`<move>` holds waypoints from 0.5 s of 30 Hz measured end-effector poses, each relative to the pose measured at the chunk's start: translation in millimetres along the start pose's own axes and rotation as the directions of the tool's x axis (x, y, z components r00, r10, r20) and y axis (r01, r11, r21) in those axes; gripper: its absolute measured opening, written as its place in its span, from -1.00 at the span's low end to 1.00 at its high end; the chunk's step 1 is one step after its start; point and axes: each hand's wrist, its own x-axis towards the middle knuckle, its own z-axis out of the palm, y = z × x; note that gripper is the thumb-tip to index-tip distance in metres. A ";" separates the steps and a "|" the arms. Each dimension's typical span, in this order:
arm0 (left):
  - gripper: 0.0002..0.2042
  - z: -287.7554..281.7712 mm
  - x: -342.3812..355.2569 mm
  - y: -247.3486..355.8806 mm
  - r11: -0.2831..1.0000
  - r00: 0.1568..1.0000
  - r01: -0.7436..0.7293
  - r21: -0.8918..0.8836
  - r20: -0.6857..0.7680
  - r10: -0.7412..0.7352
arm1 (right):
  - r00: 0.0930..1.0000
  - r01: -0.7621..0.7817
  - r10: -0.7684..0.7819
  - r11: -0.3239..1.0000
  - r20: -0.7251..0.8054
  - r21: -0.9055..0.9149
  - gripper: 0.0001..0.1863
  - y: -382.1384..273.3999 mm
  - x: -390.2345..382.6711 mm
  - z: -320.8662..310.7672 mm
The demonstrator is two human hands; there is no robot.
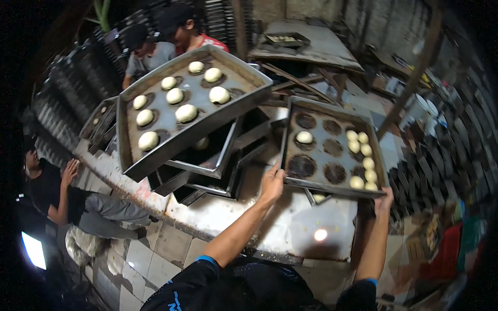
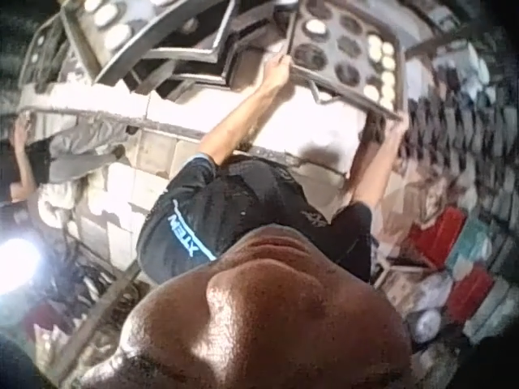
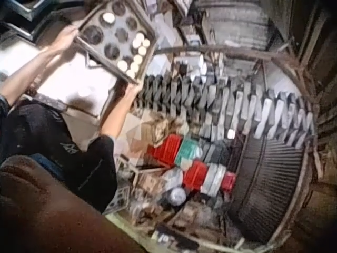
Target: The person is preparing dough into round shapes and placing them on baking trays.
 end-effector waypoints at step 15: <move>-0.19 -182.5 -166.5 258.0 0.791 0.803 -0.581 -0.191 0.023 0.595 | 0.566 0.402 -0.495 0.864 0.659 0.304 -0.40 -188.5 -126.5 98.6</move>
